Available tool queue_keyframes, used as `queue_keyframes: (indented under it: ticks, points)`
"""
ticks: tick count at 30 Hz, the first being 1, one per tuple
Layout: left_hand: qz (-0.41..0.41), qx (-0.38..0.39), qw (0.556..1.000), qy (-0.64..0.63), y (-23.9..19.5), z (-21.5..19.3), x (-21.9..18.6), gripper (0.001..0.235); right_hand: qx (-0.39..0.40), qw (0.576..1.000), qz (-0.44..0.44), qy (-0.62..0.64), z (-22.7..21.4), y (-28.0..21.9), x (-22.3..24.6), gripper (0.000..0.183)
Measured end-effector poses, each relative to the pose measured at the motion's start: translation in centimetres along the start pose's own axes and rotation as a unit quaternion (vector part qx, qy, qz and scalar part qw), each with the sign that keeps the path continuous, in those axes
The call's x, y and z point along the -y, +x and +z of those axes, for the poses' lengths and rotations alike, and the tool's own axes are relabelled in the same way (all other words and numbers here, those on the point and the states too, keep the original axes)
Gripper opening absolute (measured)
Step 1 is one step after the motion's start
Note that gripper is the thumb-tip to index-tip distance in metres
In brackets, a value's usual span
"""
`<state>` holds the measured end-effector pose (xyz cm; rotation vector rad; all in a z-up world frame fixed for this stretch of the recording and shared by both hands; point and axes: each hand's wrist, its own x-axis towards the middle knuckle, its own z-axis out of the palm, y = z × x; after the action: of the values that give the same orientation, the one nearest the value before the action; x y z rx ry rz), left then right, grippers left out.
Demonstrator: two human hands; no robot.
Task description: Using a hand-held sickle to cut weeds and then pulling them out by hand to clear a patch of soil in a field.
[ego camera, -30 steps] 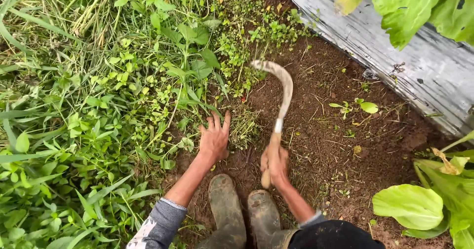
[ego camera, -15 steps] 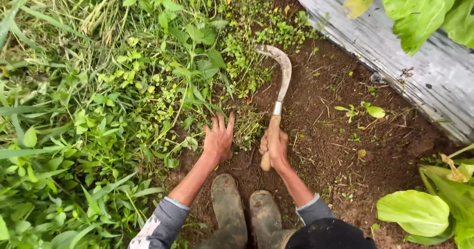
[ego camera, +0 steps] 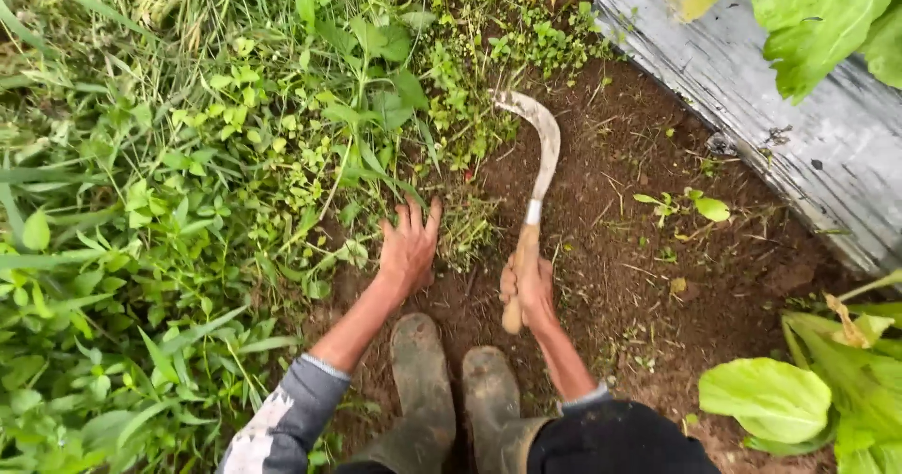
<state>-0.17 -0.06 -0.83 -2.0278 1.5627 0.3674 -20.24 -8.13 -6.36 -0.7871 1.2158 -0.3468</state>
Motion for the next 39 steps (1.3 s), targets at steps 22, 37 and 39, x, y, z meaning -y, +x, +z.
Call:
queue_keyframes:
  ticks: [22, 37, 39]
  points:
    - [0.010, 0.020, 1.000, 0.002, -0.6, 0.3, 0.0, 0.128, 0.001, 0.996, 0.028, -0.079, -0.8, -0.2, 0.7, 0.063]
    - [-0.001, -0.007, 0.999, -0.054, -0.4, 0.8, -0.3, 0.125, -0.026, 0.988, -0.127, -0.085, 0.8, -0.3, 4.0, 0.066]
    - [0.000, 0.003, 0.998, -0.062, -0.5, 1.0, -0.5, 0.127, -0.032, 0.987, -0.129, -0.093, 0.5, -1.3, 1.5, 0.065]
